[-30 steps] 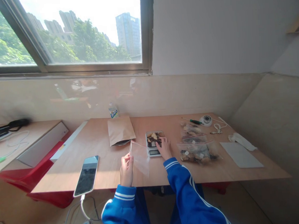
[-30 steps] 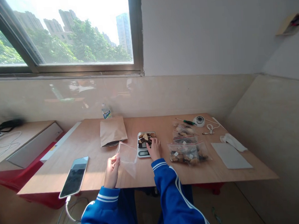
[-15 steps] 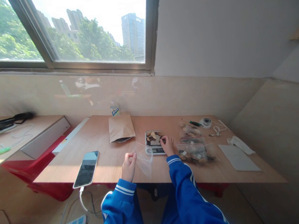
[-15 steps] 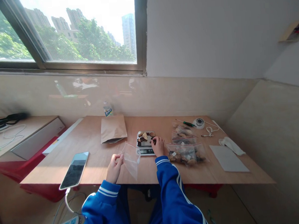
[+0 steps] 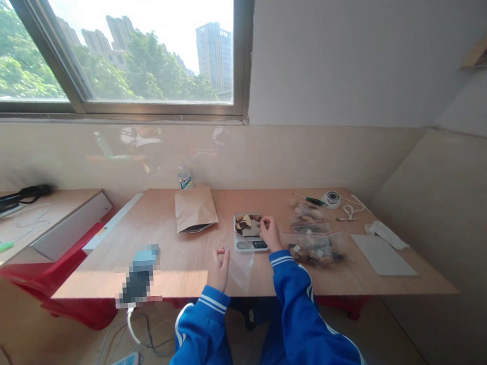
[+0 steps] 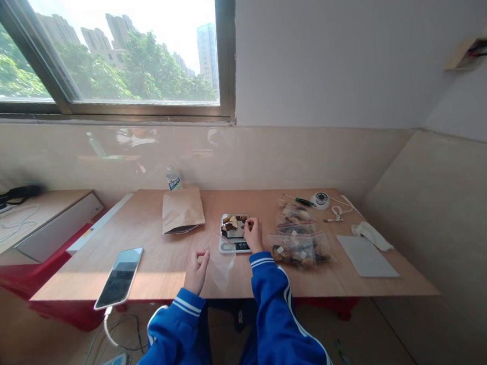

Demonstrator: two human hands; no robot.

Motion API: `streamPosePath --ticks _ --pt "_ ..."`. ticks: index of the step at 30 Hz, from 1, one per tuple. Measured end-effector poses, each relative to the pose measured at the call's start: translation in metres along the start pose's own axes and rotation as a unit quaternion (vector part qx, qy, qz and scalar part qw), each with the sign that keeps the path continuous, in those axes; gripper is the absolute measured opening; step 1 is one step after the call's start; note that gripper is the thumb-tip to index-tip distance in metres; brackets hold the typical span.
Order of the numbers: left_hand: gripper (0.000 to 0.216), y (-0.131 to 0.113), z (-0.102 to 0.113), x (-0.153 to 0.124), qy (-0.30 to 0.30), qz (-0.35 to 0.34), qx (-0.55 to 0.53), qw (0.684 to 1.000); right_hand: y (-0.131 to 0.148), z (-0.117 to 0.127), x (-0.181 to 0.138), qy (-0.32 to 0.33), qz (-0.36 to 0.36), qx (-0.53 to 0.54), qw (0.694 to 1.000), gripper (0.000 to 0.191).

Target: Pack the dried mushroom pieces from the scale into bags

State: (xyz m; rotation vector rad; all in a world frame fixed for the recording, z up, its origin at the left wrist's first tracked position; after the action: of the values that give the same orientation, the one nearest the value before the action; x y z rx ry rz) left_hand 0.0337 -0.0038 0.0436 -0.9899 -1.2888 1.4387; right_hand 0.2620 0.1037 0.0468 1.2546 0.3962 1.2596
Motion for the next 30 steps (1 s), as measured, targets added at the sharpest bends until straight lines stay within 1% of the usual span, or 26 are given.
streamPosePath --ticks 4,6,8,9,12,15,16,17,18,20,21,23,25,26,28,30 --pt "0.046 0.007 -0.003 0.0 -0.011 0.0 -0.009 1.0 0.053 0.005 0.0 0.036 0.015 0.055 0.998 0.019" --pt "0.045 0.009 -0.003 0.0 -0.02 -0.005 -0.007 1.0 0.084 0.004 -0.008 0.094 0.045 0.096 0.99 0.019" --pt "0.044 0.009 -0.002 0.001 -0.026 -0.013 -0.007 1.0 0.108 -0.003 -0.019 0.175 0.084 0.092 0.977 0.015" --pt "0.043 0.009 -0.002 0.001 -0.028 -0.016 -0.009 0.999 0.116 -0.007 -0.026 0.209 0.101 0.078 0.97 0.013" --pt "0.043 0.008 0.002 0.002 -0.044 -0.023 -0.014 0.999 0.122 -0.02 -0.043 0.283 0.113 0.044 0.951 0.011" --pt "0.044 0.006 0.008 0.003 -0.071 -0.035 -0.008 0.997 0.121 -0.032 -0.056 0.359 0.106 0.05 0.926 0.016" --pt "0.044 0.006 0.01 0.004 -0.079 -0.037 -0.007 0.996 0.122 -0.034 -0.057 0.368 0.11 0.057 0.921 0.018" --pt "0.045 0.007 0.013 0.004 -0.086 -0.036 -0.008 0.996 0.122 -0.033 -0.057 0.357 0.117 0.066 0.924 0.018" --pt "0.045 0.008 0.015 0.005 -0.094 -0.032 -0.009 0.995 0.122 -0.031 -0.053 0.328 0.124 0.072 0.934 0.02" --pt "0.045 0.011 0.02 0.007 -0.104 -0.012 -0.012 0.994 0.113 -0.024 -0.042 0.23 0.132 0.068 0.962 0.027" --pt "0.045 0.013 0.022 0.007 -0.107 -0.001 -0.011 0.994 0.105 -0.022 -0.036 0.176 0.133 0.049 0.974 0.028" --pt "0.044 0.015 0.026 0.007 -0.109 0.015 -0.008 0.994 0.08 -0.019 -0.025 0.08 0.119 -0.019 0.989 0.024" --pt "0.043 0.015 0.03 0.007 -0.115 0.02 -0.005 0.993 0.045 -0.017 -0.016 0.007 0.058 -0.093 0.994 0.021" --pt "0.043 0.014 0.032 0.007 -0.118 0.02 -0.003 0.993 0.028 -0.017 -0.013 -0.014 0.027 -0.116 0.993 0.022" --pt "0.042 0.012 0.034 0.006 -0.121 0.02 0.003 0.992 0.002 -0.015 -0.01 -0.03 -0.009 -0.128 0.991 0.023" --pt "0.042 0.012 0.034 0.005 -0.117 0.022 0.006 0.993 -0.016 -0.013 -0.009 -0.032 -0.027 -0.122 0.992 0.021"
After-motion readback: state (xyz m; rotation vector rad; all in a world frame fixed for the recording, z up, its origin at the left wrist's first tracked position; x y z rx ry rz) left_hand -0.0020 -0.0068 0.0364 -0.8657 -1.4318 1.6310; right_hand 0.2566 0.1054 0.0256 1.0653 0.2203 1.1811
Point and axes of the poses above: each hand's wrist, its own x-axis towards the middle knuckle, its own z-axis out of the back of the hand, y = z × x, the point moved 6 cm from there along x, towards the middle knuckle, and after that the axes turned 4 degrees about -x, right-handed, at the moved point
